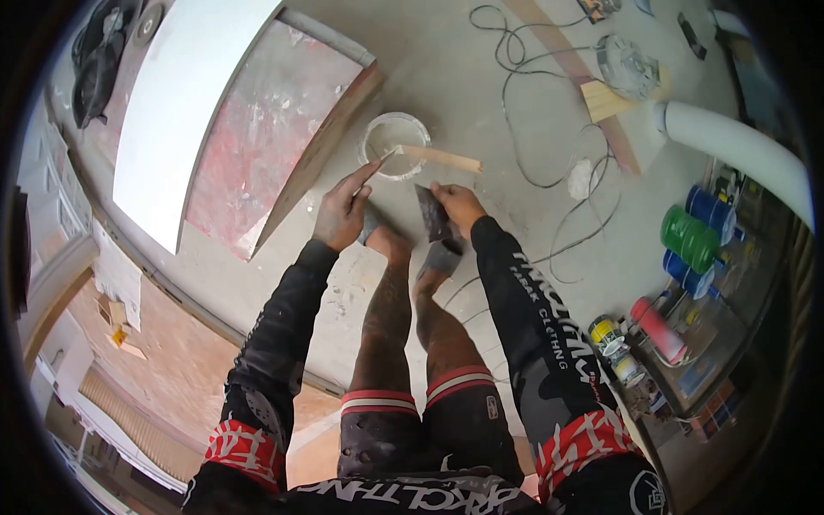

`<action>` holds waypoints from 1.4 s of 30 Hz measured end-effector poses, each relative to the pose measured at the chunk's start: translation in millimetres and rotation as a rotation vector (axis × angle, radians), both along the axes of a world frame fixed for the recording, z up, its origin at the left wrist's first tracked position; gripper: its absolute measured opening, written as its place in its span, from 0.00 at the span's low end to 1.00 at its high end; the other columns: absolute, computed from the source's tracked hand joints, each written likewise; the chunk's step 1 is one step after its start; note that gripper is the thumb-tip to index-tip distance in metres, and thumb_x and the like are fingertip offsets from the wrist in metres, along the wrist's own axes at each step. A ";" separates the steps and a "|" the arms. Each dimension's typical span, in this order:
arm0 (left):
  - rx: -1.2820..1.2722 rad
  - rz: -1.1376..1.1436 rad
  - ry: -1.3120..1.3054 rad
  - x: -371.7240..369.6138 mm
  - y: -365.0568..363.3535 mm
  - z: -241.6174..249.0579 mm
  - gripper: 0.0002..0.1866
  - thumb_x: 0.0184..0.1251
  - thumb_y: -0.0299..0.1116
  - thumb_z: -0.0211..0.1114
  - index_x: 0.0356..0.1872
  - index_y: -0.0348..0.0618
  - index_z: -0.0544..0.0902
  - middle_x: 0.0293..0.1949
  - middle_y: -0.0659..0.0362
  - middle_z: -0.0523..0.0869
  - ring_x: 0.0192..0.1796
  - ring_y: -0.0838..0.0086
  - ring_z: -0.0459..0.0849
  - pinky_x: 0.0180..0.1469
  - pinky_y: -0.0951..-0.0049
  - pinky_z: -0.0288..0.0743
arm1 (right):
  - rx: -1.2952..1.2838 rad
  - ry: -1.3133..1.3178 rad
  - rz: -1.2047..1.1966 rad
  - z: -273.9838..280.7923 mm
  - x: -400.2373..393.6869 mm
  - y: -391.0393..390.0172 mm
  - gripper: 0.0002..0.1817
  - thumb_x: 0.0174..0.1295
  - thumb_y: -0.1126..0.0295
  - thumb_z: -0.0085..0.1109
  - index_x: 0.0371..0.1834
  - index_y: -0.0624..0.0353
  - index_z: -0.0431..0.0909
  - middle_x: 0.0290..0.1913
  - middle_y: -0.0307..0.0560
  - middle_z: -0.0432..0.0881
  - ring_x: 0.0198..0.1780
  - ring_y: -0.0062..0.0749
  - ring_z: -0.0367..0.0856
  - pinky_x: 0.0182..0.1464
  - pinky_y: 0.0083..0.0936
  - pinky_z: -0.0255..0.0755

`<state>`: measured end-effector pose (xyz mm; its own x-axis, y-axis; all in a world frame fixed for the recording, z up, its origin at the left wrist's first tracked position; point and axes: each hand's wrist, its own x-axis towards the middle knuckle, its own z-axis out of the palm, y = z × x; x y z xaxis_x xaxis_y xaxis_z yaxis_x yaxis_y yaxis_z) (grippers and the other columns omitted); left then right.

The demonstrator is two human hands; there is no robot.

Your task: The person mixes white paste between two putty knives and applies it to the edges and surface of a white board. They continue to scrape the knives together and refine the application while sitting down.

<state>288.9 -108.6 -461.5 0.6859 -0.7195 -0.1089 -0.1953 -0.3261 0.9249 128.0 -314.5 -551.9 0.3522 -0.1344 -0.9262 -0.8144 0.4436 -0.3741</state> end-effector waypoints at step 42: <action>-0.946 0.610 1.426 63.8 267.4 283.9 0.19 0.76 0.42 0.52 0.56 0.38 0.75 0.44 0.53 0.86 0.41 0.66 0.88 0.38 0.67 0.83 | -0.804 -1.429 0.630 504.9 141.6 249.3 0.16 0.60 0.79 0.60 0.53 0.64 0.77 0.55 0.56 0.77 0.58 0.44 0.79 0.62 0.43 0.70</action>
